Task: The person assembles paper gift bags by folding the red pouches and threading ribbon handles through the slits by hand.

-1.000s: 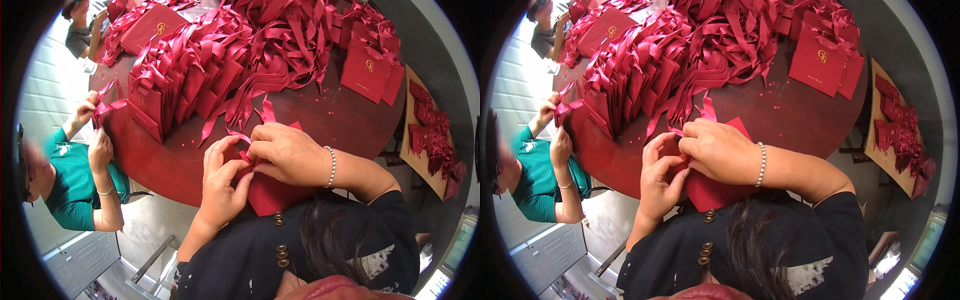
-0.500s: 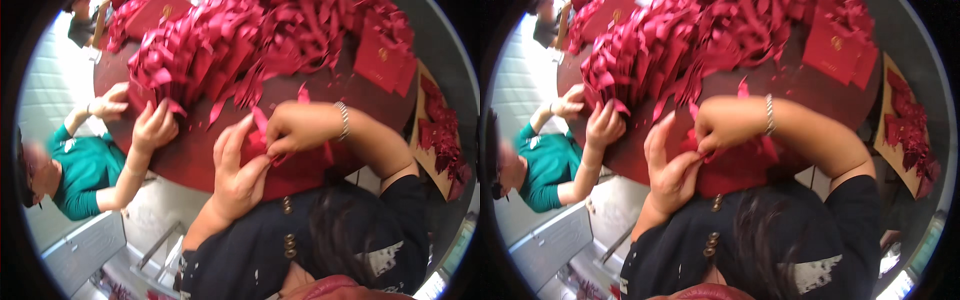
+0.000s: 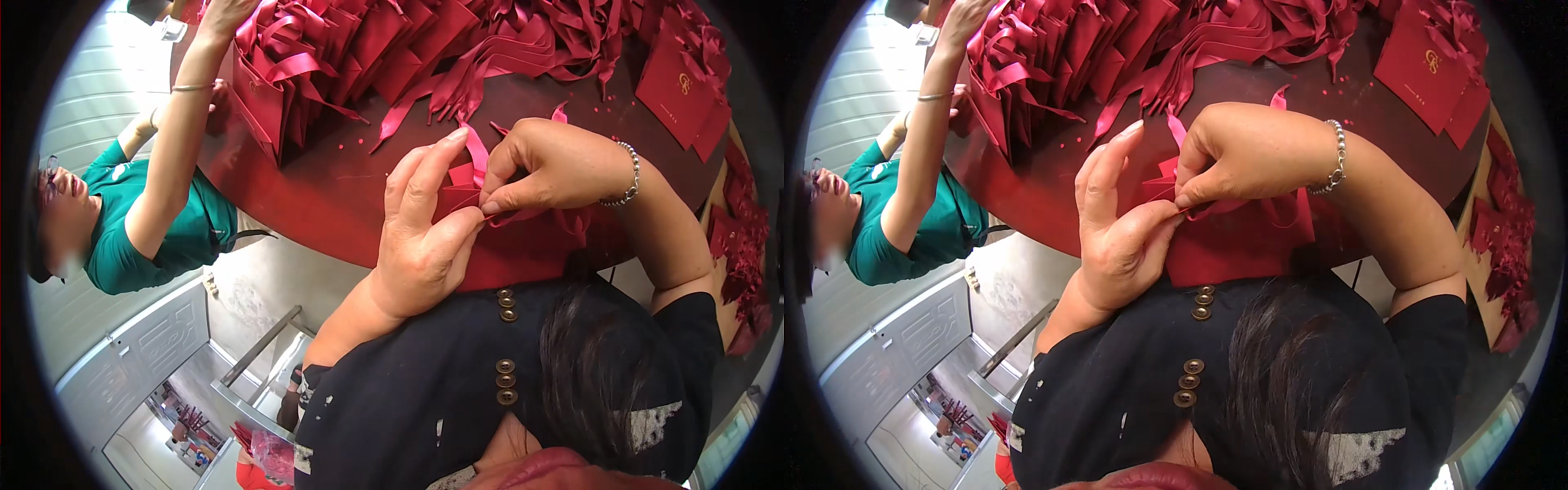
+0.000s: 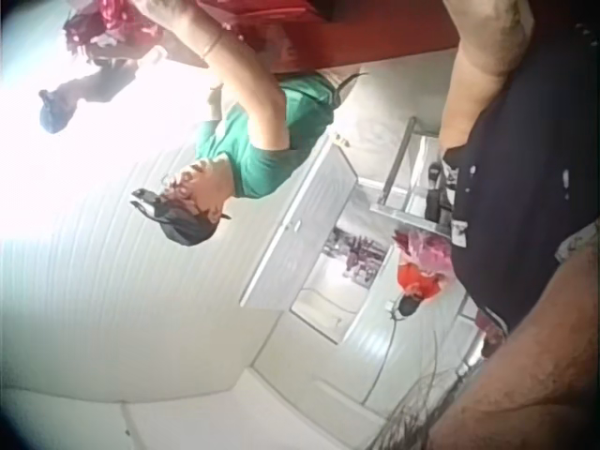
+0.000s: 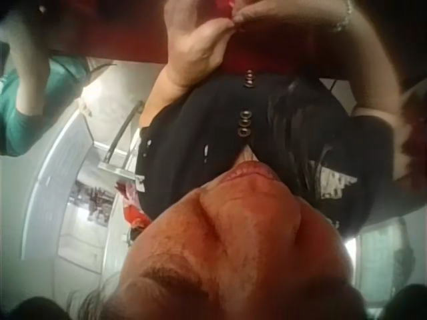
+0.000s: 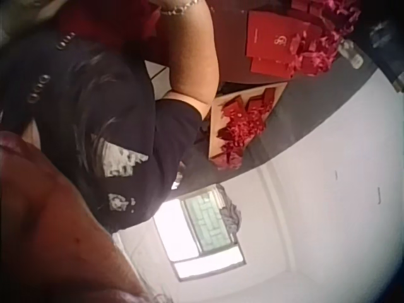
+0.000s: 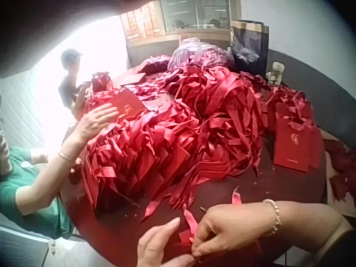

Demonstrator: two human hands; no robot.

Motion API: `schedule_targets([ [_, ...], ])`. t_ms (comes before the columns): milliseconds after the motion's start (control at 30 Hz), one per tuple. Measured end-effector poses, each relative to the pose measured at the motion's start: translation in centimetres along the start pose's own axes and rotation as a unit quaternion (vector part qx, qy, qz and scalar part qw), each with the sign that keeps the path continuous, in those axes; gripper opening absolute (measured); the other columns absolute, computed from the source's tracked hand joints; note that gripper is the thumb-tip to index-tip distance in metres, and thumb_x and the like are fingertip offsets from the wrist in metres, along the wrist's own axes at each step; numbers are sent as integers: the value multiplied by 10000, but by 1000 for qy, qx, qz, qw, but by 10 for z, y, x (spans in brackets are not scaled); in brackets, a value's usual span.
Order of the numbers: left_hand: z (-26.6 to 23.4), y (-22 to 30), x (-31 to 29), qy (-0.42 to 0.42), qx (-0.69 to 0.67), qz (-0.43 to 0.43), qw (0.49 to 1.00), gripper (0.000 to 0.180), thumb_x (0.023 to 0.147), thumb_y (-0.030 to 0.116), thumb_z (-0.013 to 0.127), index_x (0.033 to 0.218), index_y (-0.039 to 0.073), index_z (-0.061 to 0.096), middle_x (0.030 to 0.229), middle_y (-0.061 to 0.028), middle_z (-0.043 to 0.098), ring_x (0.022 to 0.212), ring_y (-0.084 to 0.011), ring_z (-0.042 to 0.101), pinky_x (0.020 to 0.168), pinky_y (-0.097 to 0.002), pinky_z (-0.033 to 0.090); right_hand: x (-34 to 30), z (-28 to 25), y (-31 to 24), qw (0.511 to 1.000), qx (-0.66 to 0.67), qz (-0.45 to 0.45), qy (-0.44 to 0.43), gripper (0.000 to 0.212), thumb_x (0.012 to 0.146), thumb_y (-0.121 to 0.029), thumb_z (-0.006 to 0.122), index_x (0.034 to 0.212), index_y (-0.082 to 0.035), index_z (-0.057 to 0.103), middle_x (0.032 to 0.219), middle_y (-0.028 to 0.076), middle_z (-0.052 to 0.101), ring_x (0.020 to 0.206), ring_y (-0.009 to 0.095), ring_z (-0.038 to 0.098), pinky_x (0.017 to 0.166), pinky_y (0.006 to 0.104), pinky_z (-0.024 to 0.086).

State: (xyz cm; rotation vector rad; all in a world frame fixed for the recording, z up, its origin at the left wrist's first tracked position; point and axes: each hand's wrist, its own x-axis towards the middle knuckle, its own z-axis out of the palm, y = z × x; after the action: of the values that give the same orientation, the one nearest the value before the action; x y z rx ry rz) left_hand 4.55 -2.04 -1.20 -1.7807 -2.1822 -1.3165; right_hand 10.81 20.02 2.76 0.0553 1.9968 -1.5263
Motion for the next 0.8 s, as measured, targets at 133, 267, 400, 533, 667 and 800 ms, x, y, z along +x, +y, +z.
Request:
schedule_targets([
  [133,-2,3,-2,-5,9,11,1000,250,650,-20,829,869,30,717,1488,-283,482,1336,-408,479,1025,-446,463,1,3,-2,999,15,28,-15,160,889,-112,756,909,46,744,810,81,719,762,129,655,707,294,519],
  [267,-7,3,0,-31,-26,-42,998,239,666,-43,819,873,32,727,1535,-272,433,1396,-404,444,1061,-453,451,-1,18,7,986,-94,-121,72,94,864,-53,727,879,36,704,790,132,694,756,227,670,715,344,522],
  [400,-8,-3,3,-80,-164,-110,977,225,689,-55,819,879,37,740,1607,-269,340,1501,-397,349,1116,-478,419,7,16,16,930,-142,-186,284,103,886,-75,691,891,23,662,786,116,661,746,206,642,692,349,508],
  [533,-8,-8,9,-103,-215,-131,962,164,748,-6,823,890,26,746,1626,-263,319,1514,-399,335,1123,-477,412,27,-34,25,876,92,-183,436,214,1011,-186,646,1138,-14,629,998,42,681,774,68,594,689,219,489],
  [667,1,-22,-1,-86,-231,-211,946,172,775,21,817,917,5,722,1553,-231,424,1345,-329,516,1066,-419,456,24,-29,22,766,172,-217,580,227,1041,-206,608,971,-9,697,830,-25,657,670,45,551,645,205,449],
  [800,10,-22,-6,-45,-339,-300,891,193,807,4,803,968,-9,698,1374,-167,573,1084,-184,642,904,-306,525,-29,-26,73,893,126,-86,423,299,1050,-238,591,876,-18,693,742,-27,635,608,26,507,602,188,402],
])
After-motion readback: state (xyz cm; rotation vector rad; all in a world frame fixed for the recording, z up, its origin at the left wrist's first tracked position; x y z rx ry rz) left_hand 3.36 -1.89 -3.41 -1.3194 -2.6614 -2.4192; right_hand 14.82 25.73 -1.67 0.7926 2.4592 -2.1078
